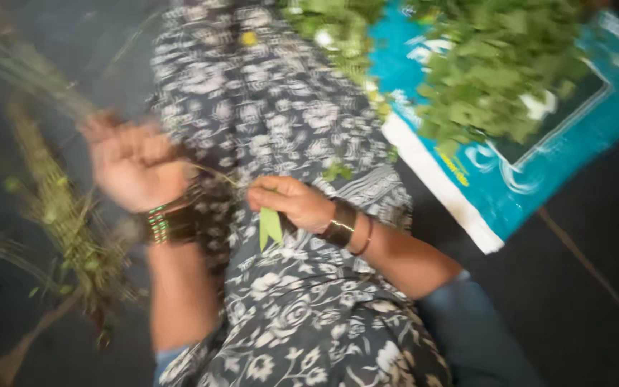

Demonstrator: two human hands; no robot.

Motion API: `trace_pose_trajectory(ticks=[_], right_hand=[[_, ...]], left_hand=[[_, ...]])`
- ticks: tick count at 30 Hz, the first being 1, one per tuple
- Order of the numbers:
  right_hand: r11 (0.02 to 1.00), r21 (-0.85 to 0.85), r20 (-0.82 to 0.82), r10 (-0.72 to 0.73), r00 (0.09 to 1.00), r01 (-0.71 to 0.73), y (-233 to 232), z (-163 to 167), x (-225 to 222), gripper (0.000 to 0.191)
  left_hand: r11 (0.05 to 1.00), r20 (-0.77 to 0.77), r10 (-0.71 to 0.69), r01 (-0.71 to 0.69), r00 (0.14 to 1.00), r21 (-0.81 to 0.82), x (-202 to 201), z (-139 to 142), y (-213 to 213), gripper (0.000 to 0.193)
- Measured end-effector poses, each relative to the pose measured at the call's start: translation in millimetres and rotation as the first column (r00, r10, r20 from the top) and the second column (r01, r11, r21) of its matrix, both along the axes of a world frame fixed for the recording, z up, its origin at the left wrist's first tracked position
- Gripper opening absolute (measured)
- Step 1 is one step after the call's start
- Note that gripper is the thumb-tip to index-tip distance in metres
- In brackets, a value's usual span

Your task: The person sits on the floor and strips green leaves from herb stems by hand, one stem at a time. The stripped leaves are dropped onto a growing pile on a blue sack, and the bare stems are tossed onto a discard pile on the floor to the side.

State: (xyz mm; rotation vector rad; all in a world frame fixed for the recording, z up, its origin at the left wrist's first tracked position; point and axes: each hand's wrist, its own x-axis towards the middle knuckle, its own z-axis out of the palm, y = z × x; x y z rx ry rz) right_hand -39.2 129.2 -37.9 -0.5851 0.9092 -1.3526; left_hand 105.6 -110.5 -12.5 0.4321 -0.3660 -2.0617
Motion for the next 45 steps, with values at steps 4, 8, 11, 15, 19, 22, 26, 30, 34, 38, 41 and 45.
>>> trace_pose_trajectory(ticks=[4,8,11,15,19,22,26,30,34,38,41,45], right_hand=[[0.978,-0.091,0.021,-0.188,0.982,0.189,43,-16,-54,0.016],[0.789,0.016,0.305,-0.589,0.749,0.614,83,-25,-173,0.022],[0.426,-0.191,-0.389,-0.860,0.330,0.884,122,-21,-268,0.025],[0.500,-0.532,-0.735,0.129,-0.666,0.684,156,-22,-330,0.048],[0.629,-0.253,-0.858,0.205,-0.471,0.735,117,-52,-331,0.035],[0.719,-0.089,-0.959,0.126,-0.255,0.690,65,-84,-307,0.018],[0.694,-0.072,-0.977,0.095,-0.190,0.717,6,-110,-285,0.019],[0.673,-0.120,-0.953,0.128,-0.274,0.730,-17,-121,-286,0.019],[0.629,-0.194,-0.980,-0.156,-0.122,0.753,-15,-123,-308,0.016],[0.643,-0.146,-0.661,-0.629,0.409,0.752,11,-92,-334,0.017],[0.721,-0.118,-0.513,-0.633,0.580,0.682,32,-51,-321,0.015],[0.803,-0.121,-0.372,-0.582,0.723,0.583,43,-8,-258,0.010]], left_hand=[[0.946,0.214,0.309,-0.322,0.926,0.028,115,-33,-70,0.022],[0.890,0.814,0.323,-0.448,0.483,-0.088,213,-59,-76,0.023],[0.910,0.972,0.207,-0.387,0.107,-0.151,242,-62,-57,0.024],[0.958,0.959,0.143,-0.209,-0.247,-0.196,251,-59,-39,0.026],[0.957,0.925,0.290,0.076,-0.247,-0.280,218,-80,-36,0.030],[0.828,0.874,0.486,0.338,-0.032,-0.448,156,-100,-41,0.032],[0.671,0.845,0.500,0.532,0.190,-0.517,38,-102,-39,0.033],[0.520,0.751,0.659,0.749,-0.046,-0.411,-61,-71,4,0.052],[0.292,0.440,0.895,0.843,-0.075,-0.452,-101,-39,21,0.056],[0.289,0.502,0.865,0.821,-0.004,-0.493,-112,-22,20,0.043],[0.140,0.462,0.868,0.803,0.182,-0.579,-126,-7,33,0.040],[-0.096,0.414,0.707,0.658,0.573,-0.747,-161,25,68,0.044]])
